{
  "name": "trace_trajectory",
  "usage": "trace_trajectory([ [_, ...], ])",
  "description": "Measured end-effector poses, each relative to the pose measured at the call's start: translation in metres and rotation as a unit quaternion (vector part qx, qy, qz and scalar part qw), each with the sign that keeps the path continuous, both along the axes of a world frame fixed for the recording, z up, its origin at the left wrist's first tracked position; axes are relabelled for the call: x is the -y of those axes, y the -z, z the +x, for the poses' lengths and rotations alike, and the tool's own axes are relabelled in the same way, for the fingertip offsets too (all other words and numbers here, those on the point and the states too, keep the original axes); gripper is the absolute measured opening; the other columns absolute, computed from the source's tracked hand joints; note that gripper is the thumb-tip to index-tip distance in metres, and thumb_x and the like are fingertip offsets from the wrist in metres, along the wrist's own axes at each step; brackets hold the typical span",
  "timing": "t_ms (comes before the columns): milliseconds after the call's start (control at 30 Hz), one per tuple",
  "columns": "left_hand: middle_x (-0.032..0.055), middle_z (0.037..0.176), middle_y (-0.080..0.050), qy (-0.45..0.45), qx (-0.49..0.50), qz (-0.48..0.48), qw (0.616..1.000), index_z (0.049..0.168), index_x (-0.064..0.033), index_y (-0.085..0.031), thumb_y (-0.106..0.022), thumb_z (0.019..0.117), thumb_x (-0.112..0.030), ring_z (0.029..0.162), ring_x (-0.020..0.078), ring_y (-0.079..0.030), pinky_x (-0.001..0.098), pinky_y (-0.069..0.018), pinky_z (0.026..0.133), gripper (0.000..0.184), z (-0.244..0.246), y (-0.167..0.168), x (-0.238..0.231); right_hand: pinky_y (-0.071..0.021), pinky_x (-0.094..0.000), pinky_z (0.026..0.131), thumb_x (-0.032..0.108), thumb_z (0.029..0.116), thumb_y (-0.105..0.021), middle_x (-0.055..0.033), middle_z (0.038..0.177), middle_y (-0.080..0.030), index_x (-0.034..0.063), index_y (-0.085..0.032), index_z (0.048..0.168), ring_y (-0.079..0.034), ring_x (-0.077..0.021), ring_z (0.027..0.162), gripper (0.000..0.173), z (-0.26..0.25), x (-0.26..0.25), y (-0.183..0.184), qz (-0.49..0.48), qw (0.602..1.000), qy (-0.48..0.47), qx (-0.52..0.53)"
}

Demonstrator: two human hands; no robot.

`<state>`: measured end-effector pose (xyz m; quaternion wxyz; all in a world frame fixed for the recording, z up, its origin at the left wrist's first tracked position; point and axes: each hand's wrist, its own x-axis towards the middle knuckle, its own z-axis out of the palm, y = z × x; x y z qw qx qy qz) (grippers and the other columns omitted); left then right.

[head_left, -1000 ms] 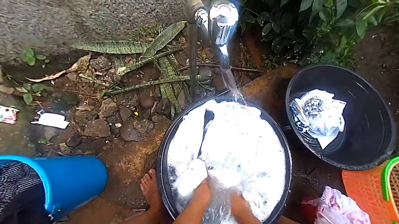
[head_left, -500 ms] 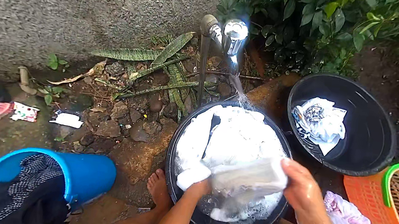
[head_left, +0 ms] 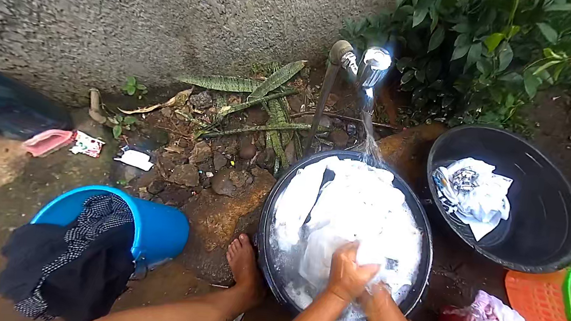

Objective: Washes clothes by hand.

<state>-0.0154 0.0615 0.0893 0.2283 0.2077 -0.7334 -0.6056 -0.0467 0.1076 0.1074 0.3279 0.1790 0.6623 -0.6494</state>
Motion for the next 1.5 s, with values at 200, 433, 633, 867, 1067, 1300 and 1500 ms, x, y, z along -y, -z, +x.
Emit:
trace_trajectory([
  [200,0.0209,0.119,-0.069,0.207,0.151,-0.201,0.946,0.106,0.0055,-0.073,-0.065,0.0902,-0.040,0.117,0.0356,-0.064,0.0491,-0.0494,0.103,0.049,0.024,0.044,0.089,-0.0612,-0.0364,0.071,0.010,0.1011,-0.051,-0.0093,0.087,-0.071,-0.0024,-0.061,0.115,-0.070,-0.0159,0.077,0.021,-0.042,-0.045,0.014,-0.031,0.991,0.054,-0.118],
  [433,0.0199,0.145,-0.056,0.322,0.324,-0.131,0.880,0.143,-0.0032,-0.055,-0.048,0.1072,-0.043,0.127,0.0339,-0.061,0.0521,-0.0487,0.106,0.054,0.036,0.062,0.094,-0.0471,-0.0606,0.101,0.047,0.0961,-0.068,-0.0288,0.123,-0.064,-0.0082,-0.071,0.105,-0.061,-0.0453,0.118,0.056,-0.075,-0.074,0.001,0.465,0.764,-0.370,-0.251],
  [633,0.0252,0.154,-0.042,0.258,0.523,-0.170,0.794,0.160,-0.0136,-0.034,-0.071,0.0921,-0.049,0.126,0.0429,-0.058,0.0579,-0.0509,0.100,0.085,0.010,0.077,0.076,-0.0504,-0.0623,0.098,0.035,0.0938,-0.072,-0.0282,0.121,-0.066,0.0026,-0.042,0.149,-0.065,-0.0453,0.114,0.070,-0.040,-0.043,0.053,0.426,0.746,-0.505,-0.081],
  [867,0.0241,0.152,-0.048,0.362,0.574,-0.156,0.718,0.144,0.0016,-0.053,-0.047,0.1072,-0.023,0.143,0.0438,-0.043,0.0654,-0.0348,0.113,0.044,0.005,0.069,0.076,-0.0302,-0.0649,0.116,0.017,0.1073,-0.048,-0.0335,0.151,-0.046,-0.0129,-0.052,0.140,-0.041,-0.0484,0.144,0.045,-0.025,-0.011,0.085,0.377,0.569,-0.730,0.041],
  [1067,0.0260,0.135,-0.061,0.341,0.565,-0.221,0.718,0.135,0.0038,-0.057,-0.045,0.1057,-0.014,0.125,0.0436,-0.059,0.0612,-0.0482,0.101,0.036,0.008,0.045,0.090,-0.0449,-0.0627,0.104,0.070,0.0942,-0.055,-0.0233,0.131,-0.064,0.0018,-0.066,0.126,-0.060,-0.0402,0.126,0.076,-0.065,0.005,0.036,0.418,0.710,-0.561,-0.084],
  [1300,0.0297,0.128,-0.062,0.196,0.350,-0.071,0.913,0.132,0.0085,-0.057,-0.032,0.1131,-0.025,0.126,0.0381,-0.058,0.0537,-0.0414,0.110,0.046,0.016,-0.025,0.149,-0.0445,-0.0676,0.100,0.030,0.1076,-0.043,-0.0276,0.124,-0.067,-0.0008,-0.069,0.120,-0.061,-0.0453,0.122,0.042,-0.087,-0.038,0.000,0.440,0.756,-0.467,-0.128],
  [1500,-0.0008,0.081,-0.058,0.254,0.145,-0.043,0.955,0.102,-0.0014,-0.064,-0.035,0.1100,-0.024,0.077,0.0041,-0.058,0.0256,-0.0502,0.078,0.038,0.012,-0.066,0.153,-0.0508,-0.0560,0.099,0.010,0.0833,-0.077,-0.0250,0.129,-0.062,-0.0034,-0.065,0.125,-0.061,-0.0388,0.119,0.045,-0.084,-0.103,-0.033,0.278,0.849,-0.314,-0.322],
])
